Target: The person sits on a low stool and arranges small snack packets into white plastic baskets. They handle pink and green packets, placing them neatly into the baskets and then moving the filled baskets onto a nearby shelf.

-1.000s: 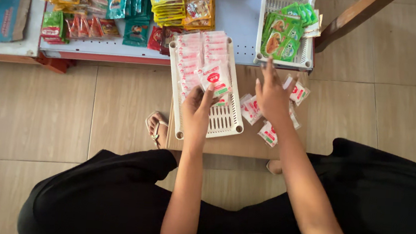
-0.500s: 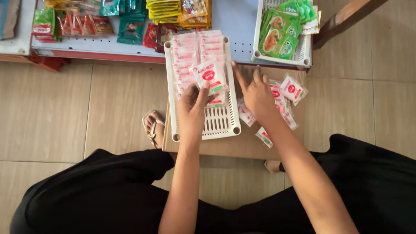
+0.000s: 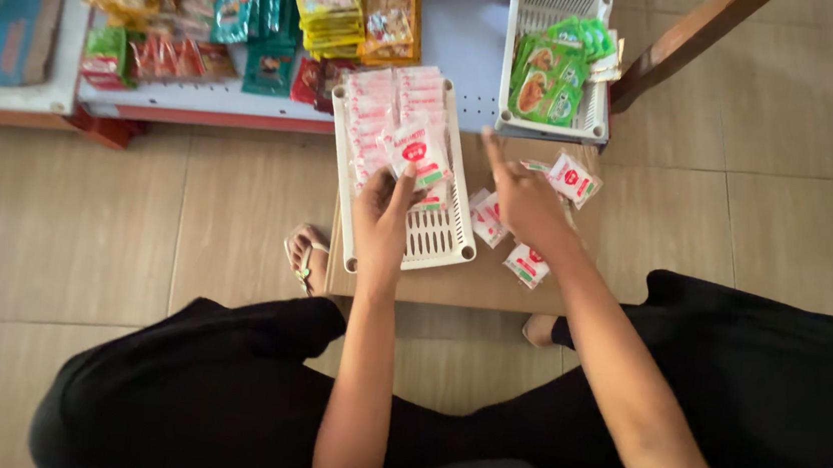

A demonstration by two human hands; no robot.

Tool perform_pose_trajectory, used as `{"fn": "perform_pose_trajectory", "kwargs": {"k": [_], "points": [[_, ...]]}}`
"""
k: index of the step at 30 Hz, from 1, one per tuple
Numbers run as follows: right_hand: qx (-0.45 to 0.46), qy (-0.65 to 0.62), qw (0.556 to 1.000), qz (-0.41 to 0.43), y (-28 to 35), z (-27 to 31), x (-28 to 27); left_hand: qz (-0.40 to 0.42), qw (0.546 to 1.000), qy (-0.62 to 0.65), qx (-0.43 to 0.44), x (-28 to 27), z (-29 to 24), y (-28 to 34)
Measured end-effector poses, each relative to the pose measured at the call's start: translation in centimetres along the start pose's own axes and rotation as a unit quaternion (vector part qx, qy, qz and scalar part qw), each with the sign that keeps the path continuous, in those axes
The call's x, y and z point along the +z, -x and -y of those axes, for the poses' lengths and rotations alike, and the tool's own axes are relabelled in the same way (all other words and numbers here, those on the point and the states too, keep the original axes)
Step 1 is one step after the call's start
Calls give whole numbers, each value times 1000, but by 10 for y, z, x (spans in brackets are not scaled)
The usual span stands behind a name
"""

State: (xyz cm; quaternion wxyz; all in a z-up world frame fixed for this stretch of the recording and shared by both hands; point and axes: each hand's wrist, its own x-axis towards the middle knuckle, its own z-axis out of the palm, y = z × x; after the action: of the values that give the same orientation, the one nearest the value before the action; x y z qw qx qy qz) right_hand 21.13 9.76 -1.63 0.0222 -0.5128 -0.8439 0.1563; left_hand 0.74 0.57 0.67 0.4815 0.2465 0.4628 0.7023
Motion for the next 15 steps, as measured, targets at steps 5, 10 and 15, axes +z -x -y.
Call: {"fn": "perform_pose_trajectory", "kwargs": {"k": [5,10,15], "points": [[16,-331,941,-68,7,12,-32,15,999,28,15,-5,-2,3],[-39,-775,629,43,18,28,-59,17,999,25,17,0,-3,1],[-49,-811,577,88,25,50,-79,19,999,32,6,3,-9,4]]}}
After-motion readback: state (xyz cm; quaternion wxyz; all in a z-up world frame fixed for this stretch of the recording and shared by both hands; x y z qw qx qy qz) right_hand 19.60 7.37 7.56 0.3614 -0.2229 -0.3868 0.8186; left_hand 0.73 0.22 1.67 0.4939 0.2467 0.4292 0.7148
